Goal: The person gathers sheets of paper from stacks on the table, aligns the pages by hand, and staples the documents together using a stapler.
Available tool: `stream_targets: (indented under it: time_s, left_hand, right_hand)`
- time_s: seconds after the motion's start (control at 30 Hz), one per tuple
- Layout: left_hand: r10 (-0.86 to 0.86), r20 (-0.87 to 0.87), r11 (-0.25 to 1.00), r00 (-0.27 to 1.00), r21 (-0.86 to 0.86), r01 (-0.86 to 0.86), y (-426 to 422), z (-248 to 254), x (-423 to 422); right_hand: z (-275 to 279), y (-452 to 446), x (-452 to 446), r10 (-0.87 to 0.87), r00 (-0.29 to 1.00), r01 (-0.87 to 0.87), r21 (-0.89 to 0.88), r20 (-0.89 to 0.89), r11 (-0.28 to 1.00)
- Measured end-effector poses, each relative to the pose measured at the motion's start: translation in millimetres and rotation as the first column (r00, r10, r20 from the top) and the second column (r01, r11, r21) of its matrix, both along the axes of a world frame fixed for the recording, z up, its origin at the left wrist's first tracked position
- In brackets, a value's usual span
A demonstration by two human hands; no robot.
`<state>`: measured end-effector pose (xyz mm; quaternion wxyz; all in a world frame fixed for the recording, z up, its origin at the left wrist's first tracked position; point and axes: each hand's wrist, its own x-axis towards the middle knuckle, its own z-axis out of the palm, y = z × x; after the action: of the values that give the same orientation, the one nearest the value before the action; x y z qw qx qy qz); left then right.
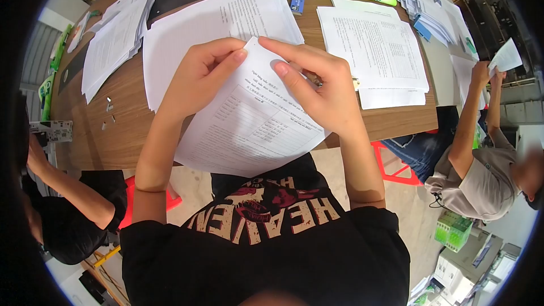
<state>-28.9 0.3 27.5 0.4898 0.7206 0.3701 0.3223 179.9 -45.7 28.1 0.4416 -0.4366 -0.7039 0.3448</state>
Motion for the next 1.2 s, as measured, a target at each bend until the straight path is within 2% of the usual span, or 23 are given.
stream_targets:
  time_s: [0.1,0.23,0.33,0.4,0.43,0.5,0.53,0.57,0.6,0.63,0.7,0.77,0.83,0.9,0.93,0.97,1.0,1.03,1.07,1.1,1.13,1.2]
  left_hand:
    - [-0.003,-0.01,1.0,1.0,0.013,0.003,-1,-1,-1]
    - [-0.006,-0.003,1.0,1.0,0.023,0.006,-3,-1,-1]
    - [-0.001,-0.024,0.999,1.0,0.051,0.002,-4,0,-2]
    - [0.009,-0.033,0.995,0.999,0.097,-0.005,-5,2,-2]
    - [0.018,-0.04,0.99,0.999,0.144,-0.012,-5,3,-2]
    - [0.017,-0.05,0.985,0.999,0.174,-0.008,-4,6,-3]
    - [0.019,-0.061,0.978,0.998,0.207,-0.006,-3,9,-3]
    - [0.017,-0.062,0.977,0.998,0.213,-0.004,-3,17,-4]
    - [0.023,-0.148,0.97,0.989,0.242,0.013,-3,30,-4]
    - [0.035,-0.233,0.962,0.972,0.273,0.03,-3,38,-5]
    - [0.034,-0.25,0.935,0.968,0.349,0.057,-3,45,-10]
    - [0.048,-0.268,0.901,0.962,0.427,0.074,-7,53,-24]
    - [0.11,-0.053,0.845,0.993,0.531,-0.066,-21,62,-60]
    - [0.252,0.02,0.82,0.968,0.526,-0.225,-28,47,-125]
    - [0.269,0.017,0.807,0.963,0.541,-0.235,-33,34,-148]
    - [0.332,0.272,0.817,0.903,0.396,-0.42,-38,17,-166]
    - [0.394,0.505,0.81,0.768,0.205,-0.55,-42,-2,-173]
    - [0.391,0.516,0.803,0.762,0.215,-0.557,-46,-19,-173]
    - [0.247,0.618,0.925,0.747,0.079,-0.371,-50,-36,-172]
    - [0.118,0.719,0.989,0.685,-0.027,-0.142,-56,-53,-170]
    - [0.137,0.701,0.988,0.7,-0.044,-0.149,-63,-68,-162]
    - [0.164,0.703,0.984,0.692,-0.064,-0.167,-75,-95,-148]
  right_hand:
    - [-6,2,-1,0.026,0.999,-0.024,0.086,-0.023,0.996]
    - [-3,2,-2,0.012,1.0,-0.012,0.092,0.001,0.996]
    - [-2,2,0,0.015,0.996,-0.023,0.09,0.093,0.996]
    - [-1,3,-2,-0.038,0.995,0.039,0.009,-0.092,0.999]
    - [0,3,-1,-0.041,0.995,0.042,0.007,-0.092,0.999]
    - [4,4,1,0.025,0.999,-0.023,-0.037,0.045,0.999]
    - [3,5,-3,0.022,0.999,-0.021,-0.033,0.045,0.999]
    - [0,5,-10,0.007,0.999,-0.009,0.049,0.047,0.999]
    - [-1,6,-14,-0.008,0.999,0.001,0.133,0.048,0.991]
    - [1,8,-12,-0.008,0.999,0.001,0.144,0.047,0.99]
    - [6,13,-6,0.164,0.978,-0.165,-0.001,0.126,0.986]
    - [11,12,-4,0.153,0.974,-0.159,0.022,0.166,0.987]
    - [12,10,-1,0.153,0.967,-0.166,0.05,0.202,0.985]
    - [1,9,6,0.108,0.988,-0.134,0.253,0.114,0.958]
    - [-4,8,9,0.101,0.992,-0.122,0.324,0.08,0.938]
    - [-8,7,14,0.07,0.997,-0.077,0.32,0.033,0.944]
    - [-11,7,19,0.034,0.999,-0.03,0.313,-0.008,0.949]
    - [-13,4,21,0.041,0.999,-0.038,0.329,0.0,0.943]
    - [-15,1,23,0.015,0.999,-0.007,0.233,-0.034,0.973]
    - [-19,1,23,-0.013,0.998,0.021,0.13,-0.065,0.991]
    - [-23,2,17,-0.003,0.989,0.028,0.162,-0.151,0.986]
    - [-33,-1,15,-0.03,0.984,0.056,0.146,-0.175,0.988]
